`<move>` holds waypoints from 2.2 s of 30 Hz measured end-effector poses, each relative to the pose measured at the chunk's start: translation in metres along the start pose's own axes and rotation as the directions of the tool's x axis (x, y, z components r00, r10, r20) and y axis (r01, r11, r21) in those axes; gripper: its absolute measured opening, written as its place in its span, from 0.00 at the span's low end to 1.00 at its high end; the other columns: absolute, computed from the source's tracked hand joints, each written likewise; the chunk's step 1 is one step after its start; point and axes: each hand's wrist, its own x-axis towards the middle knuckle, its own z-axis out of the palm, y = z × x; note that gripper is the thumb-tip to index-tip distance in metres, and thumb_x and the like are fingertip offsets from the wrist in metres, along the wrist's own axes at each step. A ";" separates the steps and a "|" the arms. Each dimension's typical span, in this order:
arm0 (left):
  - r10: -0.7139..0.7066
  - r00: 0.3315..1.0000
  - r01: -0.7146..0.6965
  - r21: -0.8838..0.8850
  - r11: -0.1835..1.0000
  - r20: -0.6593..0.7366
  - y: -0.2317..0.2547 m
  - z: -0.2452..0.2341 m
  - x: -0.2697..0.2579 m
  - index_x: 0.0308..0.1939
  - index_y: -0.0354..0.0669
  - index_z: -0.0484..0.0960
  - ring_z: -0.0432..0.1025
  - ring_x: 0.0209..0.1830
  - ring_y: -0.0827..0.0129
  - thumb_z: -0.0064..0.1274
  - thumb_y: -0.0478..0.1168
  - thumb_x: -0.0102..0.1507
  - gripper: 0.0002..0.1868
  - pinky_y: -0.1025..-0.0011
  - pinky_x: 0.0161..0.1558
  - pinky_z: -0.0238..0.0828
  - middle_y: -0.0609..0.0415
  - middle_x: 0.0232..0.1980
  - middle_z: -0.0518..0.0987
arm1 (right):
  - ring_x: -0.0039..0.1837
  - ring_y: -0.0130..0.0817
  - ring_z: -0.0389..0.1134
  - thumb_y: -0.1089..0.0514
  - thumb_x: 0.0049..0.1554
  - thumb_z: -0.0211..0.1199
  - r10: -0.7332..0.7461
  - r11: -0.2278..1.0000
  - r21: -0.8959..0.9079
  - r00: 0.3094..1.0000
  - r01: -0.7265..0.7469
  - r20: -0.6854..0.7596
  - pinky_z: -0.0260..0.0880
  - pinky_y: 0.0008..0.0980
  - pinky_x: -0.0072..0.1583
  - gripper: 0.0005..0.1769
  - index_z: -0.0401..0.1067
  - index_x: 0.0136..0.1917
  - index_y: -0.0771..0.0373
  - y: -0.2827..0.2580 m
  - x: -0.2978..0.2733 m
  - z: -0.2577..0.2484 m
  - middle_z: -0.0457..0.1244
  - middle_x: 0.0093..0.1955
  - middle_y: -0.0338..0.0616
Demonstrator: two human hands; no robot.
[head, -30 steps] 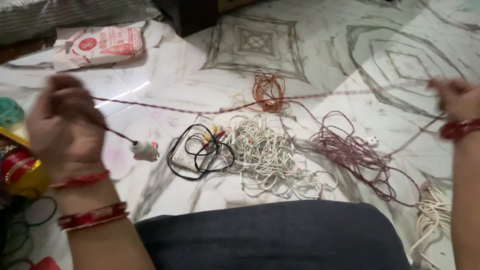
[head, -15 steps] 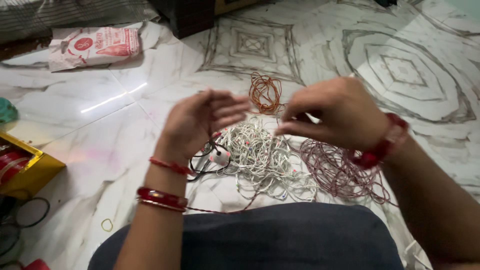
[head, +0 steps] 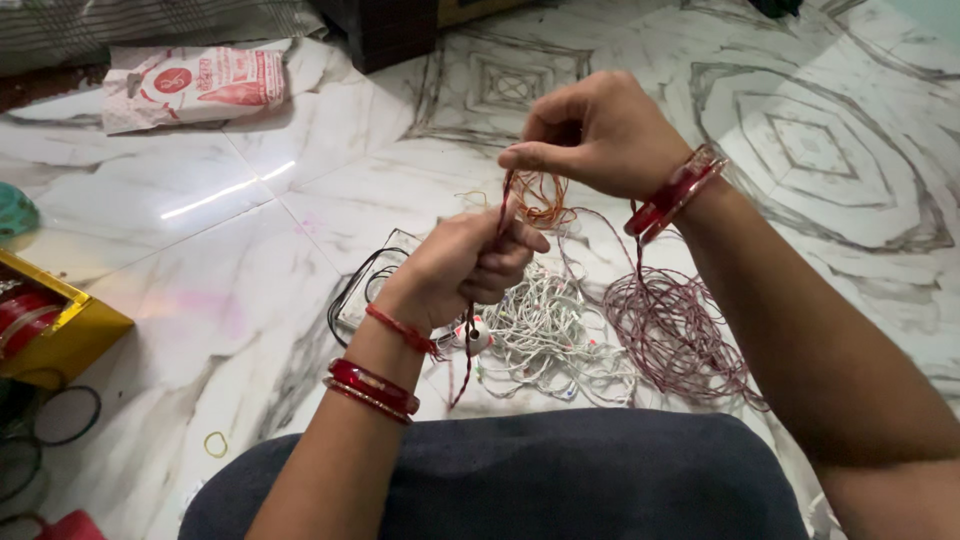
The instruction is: The person sits on a tiled floor and untangles a maroon cable, then coils it into a neat bundle. They place the bundled cable aside and pick up a black cable with a yellow connector, beginning to untangle it.
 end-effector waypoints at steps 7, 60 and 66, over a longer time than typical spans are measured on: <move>-0.077 0.991 0.106 0.291 0.951 -0.110 0.011 0.000 -0.004 0.30 0.41 0.75 0.43 0.15 0.81 0.31 0.61 0.72 0.31 0.77 0.15 0.38 0.69 0.19 0.52 | 0.33 0.18 0.61 0.49 0.56 0.74 0.156 0.959 0.236 0.987 -0.158 0.030 0.57 0.23 0.35 0.12 0.82 0.43 0.59 0.039 -0.008 0.014 0.67 0.31 0.33; 0.153 0.977 -0.154 0.004 0.988 -0.147 -0.025 -0.001 0.013 0.31 0.40 0.68 0.80 0.43 0.50 0.28 0.49 0.76 0.24 0.59 0.43 0.86 0.39 0.37 0.81 | 0.37 0.32 0.69 0.42 0.50 0.73 -0.189 0.979 -0.107 0.968 0.173 -0.166 0.68 0.35 0.39 0.15 0.76 0.34 0.52 -0.039 -0.124 0.053 0.67 0.35 0.31; 0.188 0.970 -0.184 0.038 0.982 -0.153 -0.020 -0.005 0.013 0.31 0.39 0.69 0.83 0.40 0.52 0.29 0.51 0.75 0.25 0.59 0.40 0.86 0.40 0.33 0.80 | 0.37 0.33 0.69 0.41 0.47 0.75 -0.211 0.972 -0.110 0.977 0.206 -0.032 0.66 0.37 0.37 0.16 0.75 0.32 0.52 -0.040 -0.122 0.069 0.65 0.31 0.31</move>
